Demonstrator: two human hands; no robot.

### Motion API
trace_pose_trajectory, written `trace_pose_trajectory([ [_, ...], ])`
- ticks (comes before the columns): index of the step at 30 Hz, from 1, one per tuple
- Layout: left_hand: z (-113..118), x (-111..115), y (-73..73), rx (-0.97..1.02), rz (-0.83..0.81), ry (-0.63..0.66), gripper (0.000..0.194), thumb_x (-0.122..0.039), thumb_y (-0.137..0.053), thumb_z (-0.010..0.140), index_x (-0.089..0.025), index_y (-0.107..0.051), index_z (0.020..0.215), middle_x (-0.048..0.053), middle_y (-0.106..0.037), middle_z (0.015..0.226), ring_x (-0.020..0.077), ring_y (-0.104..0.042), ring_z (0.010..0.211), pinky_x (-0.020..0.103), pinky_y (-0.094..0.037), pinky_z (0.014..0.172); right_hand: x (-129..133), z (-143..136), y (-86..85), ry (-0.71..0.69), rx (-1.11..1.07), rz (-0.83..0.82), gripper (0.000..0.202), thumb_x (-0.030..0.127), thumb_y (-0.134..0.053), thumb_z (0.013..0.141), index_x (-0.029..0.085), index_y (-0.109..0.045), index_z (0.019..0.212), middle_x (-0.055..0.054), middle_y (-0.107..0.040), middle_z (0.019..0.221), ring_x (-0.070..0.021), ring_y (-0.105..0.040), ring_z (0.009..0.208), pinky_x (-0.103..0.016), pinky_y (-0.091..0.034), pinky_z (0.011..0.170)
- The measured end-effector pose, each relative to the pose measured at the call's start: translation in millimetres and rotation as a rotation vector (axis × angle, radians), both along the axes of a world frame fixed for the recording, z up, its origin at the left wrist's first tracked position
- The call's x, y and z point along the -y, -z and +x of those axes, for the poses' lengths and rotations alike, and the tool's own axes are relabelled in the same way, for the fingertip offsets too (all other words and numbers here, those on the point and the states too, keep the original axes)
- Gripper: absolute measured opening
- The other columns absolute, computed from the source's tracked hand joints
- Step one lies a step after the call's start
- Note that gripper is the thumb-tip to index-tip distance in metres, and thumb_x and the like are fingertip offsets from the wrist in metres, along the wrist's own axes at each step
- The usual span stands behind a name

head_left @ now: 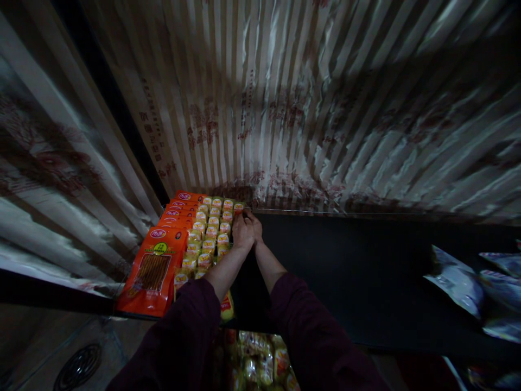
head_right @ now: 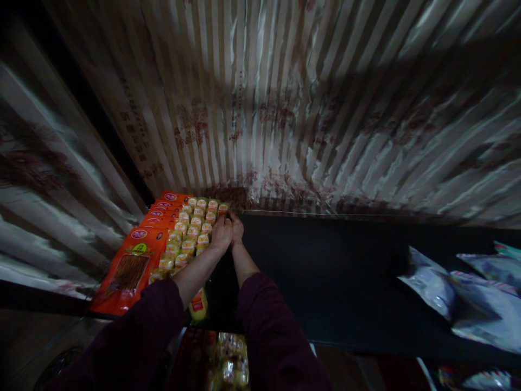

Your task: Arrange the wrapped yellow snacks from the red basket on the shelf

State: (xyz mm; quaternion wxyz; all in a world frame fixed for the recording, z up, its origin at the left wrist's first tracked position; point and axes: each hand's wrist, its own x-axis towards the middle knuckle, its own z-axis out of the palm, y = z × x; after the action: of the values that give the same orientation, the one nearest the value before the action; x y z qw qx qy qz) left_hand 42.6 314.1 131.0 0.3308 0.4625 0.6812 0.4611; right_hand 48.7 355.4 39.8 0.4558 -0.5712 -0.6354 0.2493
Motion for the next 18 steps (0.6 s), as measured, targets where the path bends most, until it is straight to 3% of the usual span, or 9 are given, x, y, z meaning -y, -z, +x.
trace_pose_trajectory([
  [4,1,2,0.9,0.014,0.051,0.02,0.031,-0.034,-0.049,0.087,-0.017,-0.056,0.113,0.011,-0.057,0.119,0.0207,-0.055,0.106,0.044,-0.042,0.094,1,1,2.3,-0.017,0.027,0.014,0.045,0.009,-0.041,0.075,0.016,-0.062,0.114,-0.012,-0.063,0.117,-0.0274,-0.051,0.115,-0.045,-0.035,0.104],
  [10,1,2,6.0,0.015,0.092,0.003,0.031,-0.013,-0.041,0.084,-0.015,-0.063,0.107,0.014,-0.066,0.106,0.0266,-0.052,0.114,0.04,-0.035,0.1,-13,34,4.4,-0.075,-0.016,-0.064,0.046,0.011,-0.044,0.074,0.015,-0.059,0.117,-0.008,-0.062,0.121,-0.0191,-0.058,0.108,-0.033,-0.043,0.098],
  [18,2,2,20.0,-0.006,0.077,-0.019,0.035,-0.012,-0.043,0.079,-0.014,-0.063,0.108,0.016,-0.066,0.105,0.0304,-0.052,0.114,0.044,-0.035,0.099,-6,49,-1.3,-0.018,-0.071,-0.132,0.044,0.016,-0.051,0.071,0.018,-0.06,0.114,-0.007,-0.064,0.117,-0.0186,-0.06,0.106,-0.033,-0.045,0.096],
])
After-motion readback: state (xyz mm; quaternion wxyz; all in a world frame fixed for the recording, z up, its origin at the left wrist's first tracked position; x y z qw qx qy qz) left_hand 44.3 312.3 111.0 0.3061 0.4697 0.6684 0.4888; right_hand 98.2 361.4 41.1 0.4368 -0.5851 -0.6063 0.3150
